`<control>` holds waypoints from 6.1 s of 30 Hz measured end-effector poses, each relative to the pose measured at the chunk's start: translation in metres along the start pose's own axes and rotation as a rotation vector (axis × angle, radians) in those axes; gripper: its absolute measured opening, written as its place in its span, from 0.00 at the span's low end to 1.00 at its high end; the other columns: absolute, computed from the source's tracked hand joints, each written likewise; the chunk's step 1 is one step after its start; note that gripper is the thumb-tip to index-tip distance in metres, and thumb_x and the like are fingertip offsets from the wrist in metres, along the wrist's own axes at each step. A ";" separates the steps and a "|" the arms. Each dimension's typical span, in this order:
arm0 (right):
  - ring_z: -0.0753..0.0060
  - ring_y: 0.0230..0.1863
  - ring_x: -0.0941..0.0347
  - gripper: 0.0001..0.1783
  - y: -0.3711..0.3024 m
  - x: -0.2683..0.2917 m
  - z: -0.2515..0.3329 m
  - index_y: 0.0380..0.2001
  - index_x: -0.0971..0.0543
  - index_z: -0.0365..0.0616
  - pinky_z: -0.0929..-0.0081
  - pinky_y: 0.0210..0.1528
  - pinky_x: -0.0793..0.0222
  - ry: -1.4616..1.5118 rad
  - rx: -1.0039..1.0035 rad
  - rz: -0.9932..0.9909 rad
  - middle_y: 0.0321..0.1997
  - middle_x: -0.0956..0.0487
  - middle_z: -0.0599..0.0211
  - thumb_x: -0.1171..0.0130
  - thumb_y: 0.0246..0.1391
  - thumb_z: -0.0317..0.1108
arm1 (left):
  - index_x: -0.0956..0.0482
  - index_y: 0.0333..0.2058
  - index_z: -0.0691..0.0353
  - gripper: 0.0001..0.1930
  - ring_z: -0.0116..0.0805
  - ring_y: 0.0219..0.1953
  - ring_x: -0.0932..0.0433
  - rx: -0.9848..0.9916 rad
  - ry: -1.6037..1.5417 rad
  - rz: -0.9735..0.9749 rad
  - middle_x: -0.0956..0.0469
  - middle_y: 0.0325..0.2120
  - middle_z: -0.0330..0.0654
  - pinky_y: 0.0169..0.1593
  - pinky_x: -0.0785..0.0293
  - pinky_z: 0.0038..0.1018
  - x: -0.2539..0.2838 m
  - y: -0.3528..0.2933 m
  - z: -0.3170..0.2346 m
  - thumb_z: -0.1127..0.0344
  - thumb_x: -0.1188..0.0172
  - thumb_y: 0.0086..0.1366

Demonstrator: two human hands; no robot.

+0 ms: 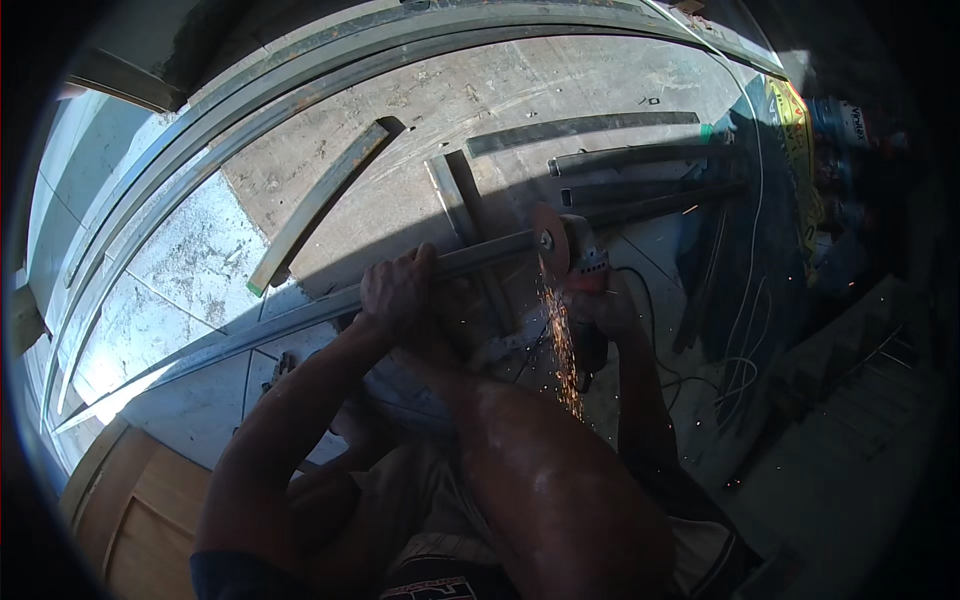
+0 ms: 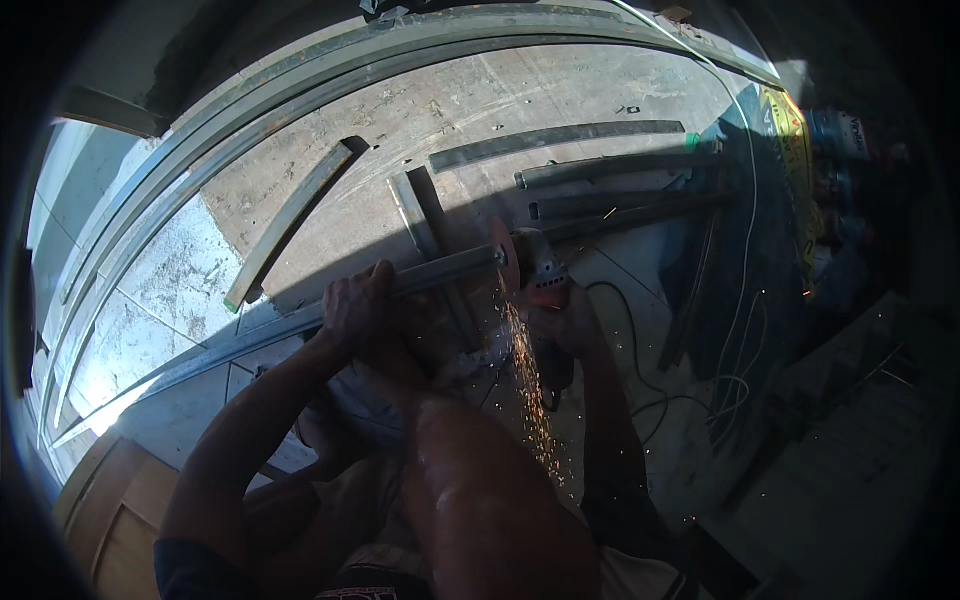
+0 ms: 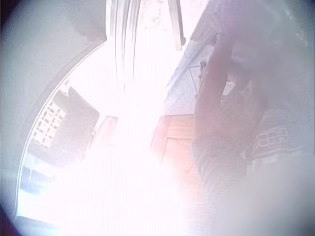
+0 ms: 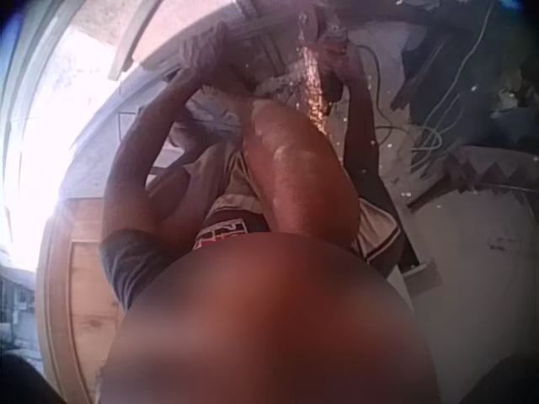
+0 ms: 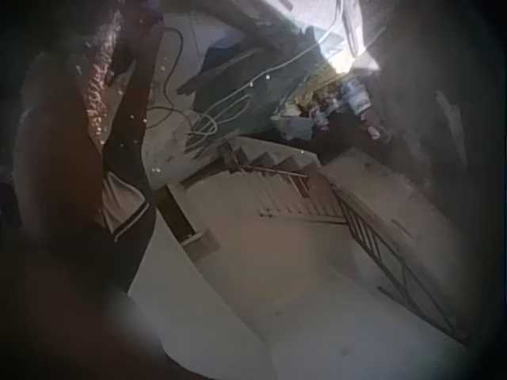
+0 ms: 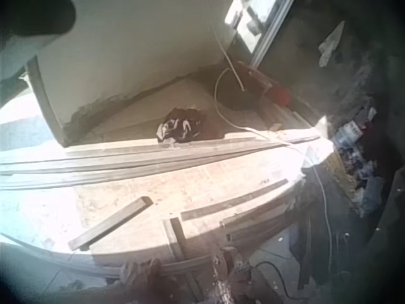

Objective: Cutting several pieces of metal tubing using an angle grinder.

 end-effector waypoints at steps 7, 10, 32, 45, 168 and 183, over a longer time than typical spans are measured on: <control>0.82 0.27 0.29 0.19 0.014 -0.001 0.003 0.42 0.26 0.41 0.79 0.27 0.32 -0.017 0.032 0.000 0.30 0.24 0.73 0.31 0.46 0.23 | 0.30 0.39 0.57 0.06 0.56 0.31 0.17 -0.015 0.006 -0.064 0.18 0.32 0.49 0.32 0.21 0.49 0.000 0.002 0.006 0.64 0.52 0.68; 0.81 0.27 0.28 0.21 0.015 0.000 0.006 0.43 0.26 0.40 0.78 0.28 0.31 -0.001 0.036 -0.051 0.30 0.24 0.72 0.31 0.45 0.23 | 0.30 0.38 0.57 0.07 0.57 0.31 0.17 -0.010 -0.003 -0.048 0.18 0.32 0.49 0.32 0.21 0.49 0.001 0.005 0.006 0.62 0.51 0.68; 0.80 0.22 0.30 0.22 -0.018 0.009 -0.028 0.40 0.27 0.41 0.77 0.22 0.35 0.265 -0.018 -0.044 0.28 0.27 0.72 0.29 0.40 0.25 | 0.25 0.30 0.64 0.27 0.57 0.29 0.19 -0.019 -0.004 0.243 0.21 0.22 0.55 0.33 0.25 0.46 0.019 0.018 -0.006 0.41 0.33 0.58; 0.80 0.25 0.28 0.22 -0.011 0.000 -0.024 0.42 0.26 0.41 0.77 0.24 0.32 0.203 -0.058 -0.028 0.31 0.24 0.71 0.29 0.43 0.25 | 0.24 0.31 0.61 0.28 0.58 0.29 0.18 0.000 -0.085 0.218 0.21 0.21 0.57 0.34 0.24 0.49 0.024 0.016 -0.008 0.38 0.32 0.55; 0.79 0.27 0.27 0.20 -0.036 0.012 -0.017 0.40 0.25 0.40 0.76 0.27 0.30 0.147 0.114 -0.194 0.31 0.23 0.71 0.30 0.43 0.23 | 0.17 0.47 0.58 0.23 0.59 0.45 0.20 -0.021 -0.216 0.389 0.18 0.40 0.56 0.49 0.24 0.48 0.015 0.021 -0.006 0.45 0.41 0.65; 0.81 0.25 0.29 0.19 -0.037 0.006 -0.030 0.42 0.27 0.41 0.78 0.25 0.33 0.320 0.155 -0.345 0.30 0.24 0.71 0.33 0.47 0.23 | 0.22 0.40 0.55 0.15 0.59 0.39 0.17 0.039 -0.014 0.136 0.17 0.36 0.53 0.42 0.22 0.51 0.019 0.041 -0.060 0.50 0.44 0.69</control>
Point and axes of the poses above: each hand's wrist, its own y-axis towards the middle knuckle, its own x-axis out of the back of the hand, z = x × y, the point moved 3 cm from there along y, towards the middle knuckle
